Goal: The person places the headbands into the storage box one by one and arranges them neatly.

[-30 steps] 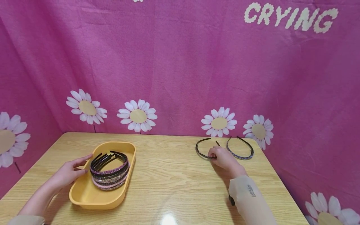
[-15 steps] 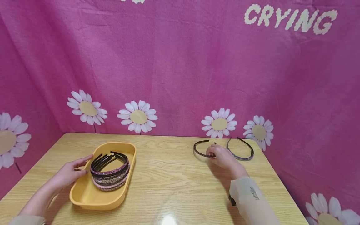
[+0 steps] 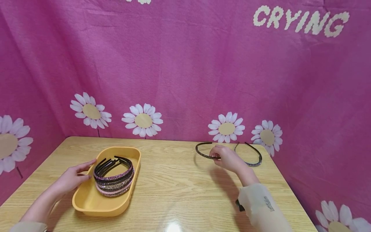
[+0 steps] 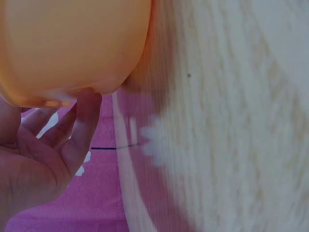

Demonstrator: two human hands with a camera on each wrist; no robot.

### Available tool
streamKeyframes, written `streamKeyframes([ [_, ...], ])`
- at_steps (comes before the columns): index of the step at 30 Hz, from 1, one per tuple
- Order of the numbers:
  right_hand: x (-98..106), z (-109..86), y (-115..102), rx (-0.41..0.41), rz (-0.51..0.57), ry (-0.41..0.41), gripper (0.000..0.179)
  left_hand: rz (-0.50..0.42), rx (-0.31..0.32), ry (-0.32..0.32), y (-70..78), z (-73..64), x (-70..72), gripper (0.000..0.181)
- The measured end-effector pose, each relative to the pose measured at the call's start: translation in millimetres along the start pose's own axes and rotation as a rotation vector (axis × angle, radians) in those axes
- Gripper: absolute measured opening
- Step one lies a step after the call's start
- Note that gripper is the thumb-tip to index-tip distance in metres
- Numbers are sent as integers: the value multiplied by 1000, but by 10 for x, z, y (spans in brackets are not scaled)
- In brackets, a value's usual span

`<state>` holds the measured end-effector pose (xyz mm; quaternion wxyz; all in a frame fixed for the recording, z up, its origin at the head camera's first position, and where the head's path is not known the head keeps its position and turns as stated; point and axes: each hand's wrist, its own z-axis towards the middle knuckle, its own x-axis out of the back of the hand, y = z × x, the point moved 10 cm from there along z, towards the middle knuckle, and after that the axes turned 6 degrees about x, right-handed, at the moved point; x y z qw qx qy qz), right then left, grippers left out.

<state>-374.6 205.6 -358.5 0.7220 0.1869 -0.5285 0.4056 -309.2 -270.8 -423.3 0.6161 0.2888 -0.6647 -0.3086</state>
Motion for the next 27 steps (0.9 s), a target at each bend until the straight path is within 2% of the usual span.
streamKeyframes([
  [9, 258, 117, -292, 81, -8, 49, 24, -15, 4, -9, -15, 5, -6, 60],
  [17, 466, 211, -582, 168, -60, 119, 28, -6, 6, -8, -15, 6, -1, 60],
  [21, 542, 264, -736, 191, -90, 135, 28, -11, 4, -7, -3, 0, 2, 60],
  [27, 636, 346, -965, 200, -78, 139, 25, -5, -4, -3, 8, -4, 1, 60],
])
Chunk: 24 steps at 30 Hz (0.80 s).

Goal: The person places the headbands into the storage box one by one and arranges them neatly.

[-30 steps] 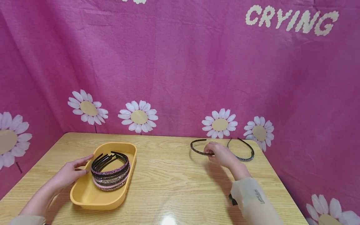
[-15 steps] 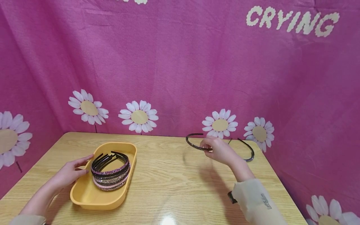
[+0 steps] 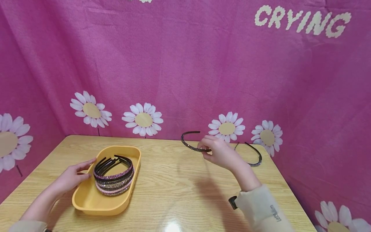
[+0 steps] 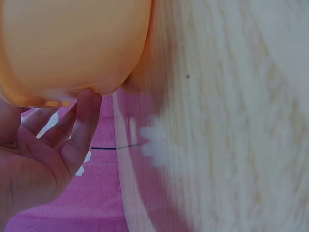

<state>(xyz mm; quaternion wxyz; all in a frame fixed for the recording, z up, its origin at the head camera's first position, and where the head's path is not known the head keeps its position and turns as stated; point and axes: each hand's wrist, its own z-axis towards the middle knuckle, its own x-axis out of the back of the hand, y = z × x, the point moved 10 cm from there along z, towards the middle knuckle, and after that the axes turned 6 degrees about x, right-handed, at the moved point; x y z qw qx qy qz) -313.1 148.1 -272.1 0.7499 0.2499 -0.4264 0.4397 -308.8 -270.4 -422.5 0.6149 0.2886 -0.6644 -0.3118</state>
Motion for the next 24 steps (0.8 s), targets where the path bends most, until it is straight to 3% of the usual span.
streamKeyframes([
  [8, 110, 198, -295, 103, 34, 71, 26, 11, 7, 0, -4, 3, 6, 60],
  [24, 91, 591, -748, 196, 147, 123, 23, -18, 5, -8, 37, -24, 2, 61],
])
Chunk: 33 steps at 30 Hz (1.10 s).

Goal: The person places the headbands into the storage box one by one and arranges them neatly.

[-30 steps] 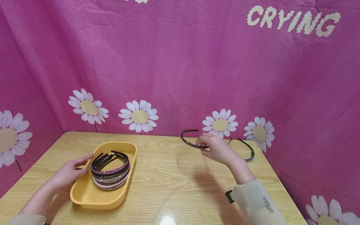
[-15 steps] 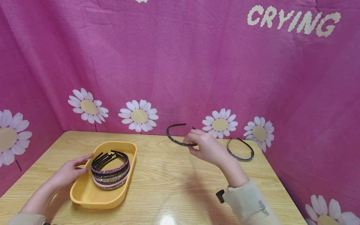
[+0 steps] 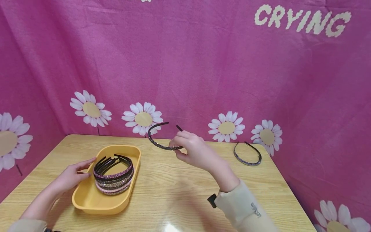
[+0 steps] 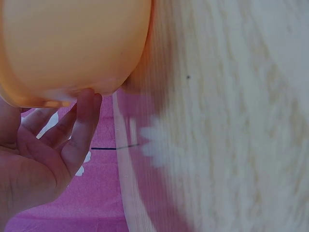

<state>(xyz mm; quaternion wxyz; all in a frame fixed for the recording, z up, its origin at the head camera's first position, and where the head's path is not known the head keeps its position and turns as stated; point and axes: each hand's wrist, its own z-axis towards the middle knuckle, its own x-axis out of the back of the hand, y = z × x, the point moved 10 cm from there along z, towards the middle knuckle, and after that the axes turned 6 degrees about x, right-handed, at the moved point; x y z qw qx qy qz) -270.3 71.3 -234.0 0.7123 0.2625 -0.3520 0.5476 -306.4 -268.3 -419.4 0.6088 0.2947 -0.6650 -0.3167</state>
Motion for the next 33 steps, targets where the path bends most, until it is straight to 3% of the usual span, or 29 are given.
streamKeyframes([
  [23, -557, 487, -383, 237, 40, -4, 18, 30, -7, 13, 13, -3, 9, 60],
  [33, -890, 614, -383, 236, 44, -26, 14, 25, -11, 16, 6, -3, 7, 59],
])
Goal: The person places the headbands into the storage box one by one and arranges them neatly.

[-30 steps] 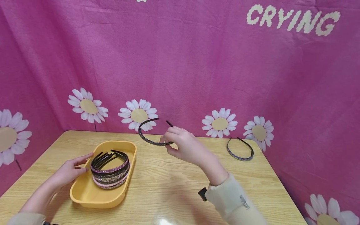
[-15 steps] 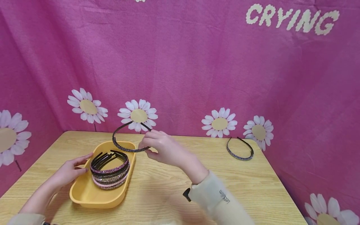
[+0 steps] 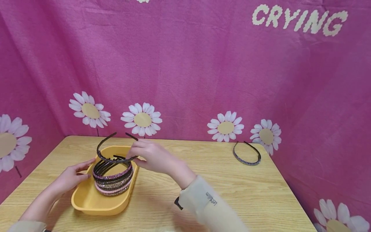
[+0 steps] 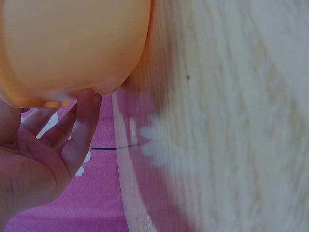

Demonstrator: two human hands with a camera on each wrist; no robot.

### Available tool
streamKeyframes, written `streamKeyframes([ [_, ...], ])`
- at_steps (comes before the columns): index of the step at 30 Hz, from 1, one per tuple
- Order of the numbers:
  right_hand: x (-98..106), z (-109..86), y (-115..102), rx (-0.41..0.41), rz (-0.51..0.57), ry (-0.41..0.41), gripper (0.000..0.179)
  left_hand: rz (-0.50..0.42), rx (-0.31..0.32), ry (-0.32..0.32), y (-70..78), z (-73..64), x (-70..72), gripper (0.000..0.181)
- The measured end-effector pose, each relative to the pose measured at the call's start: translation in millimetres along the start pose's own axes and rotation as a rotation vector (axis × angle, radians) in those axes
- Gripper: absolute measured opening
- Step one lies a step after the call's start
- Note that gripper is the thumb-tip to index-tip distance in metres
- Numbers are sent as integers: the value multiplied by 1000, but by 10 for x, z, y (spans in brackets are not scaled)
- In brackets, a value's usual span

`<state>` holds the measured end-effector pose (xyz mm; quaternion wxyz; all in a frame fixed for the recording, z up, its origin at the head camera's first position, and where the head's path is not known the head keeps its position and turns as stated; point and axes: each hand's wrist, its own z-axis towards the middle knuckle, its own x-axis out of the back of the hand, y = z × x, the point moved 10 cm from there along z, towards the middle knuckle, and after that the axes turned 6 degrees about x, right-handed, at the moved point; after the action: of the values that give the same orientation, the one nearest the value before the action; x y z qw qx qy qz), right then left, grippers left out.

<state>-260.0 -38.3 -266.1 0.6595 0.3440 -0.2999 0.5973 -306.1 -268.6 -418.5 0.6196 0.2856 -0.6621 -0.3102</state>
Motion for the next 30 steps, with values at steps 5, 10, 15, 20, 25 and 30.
streamKeyframes([
  [5, -203, 28, 51, -43, 31, -35, 15, 5, 0, 2, 1, 0, 1, 60],
  [10, -417, 24, 113, -78, 41, -70, 17, 5, -1, 2, 0, 3, -3, 60],
  [15, -631, -8, 160, -100, 37, -112, 17, 6, 7, 2, -10, 5, -4, 60],
  [20, -796, -29, 184, -126, 60, -137, 16, 17, 17, 0, -29, 12, -1, 61],
  [25, -934, -43, 205, -153, 54, -166, 17, 24, -3, 4, -19, 16, -1, 61],
  [30, -1041, -46, 226, -169, 46, -191, 18, 30, -10, 11, 0, 12, 2, 60],
])
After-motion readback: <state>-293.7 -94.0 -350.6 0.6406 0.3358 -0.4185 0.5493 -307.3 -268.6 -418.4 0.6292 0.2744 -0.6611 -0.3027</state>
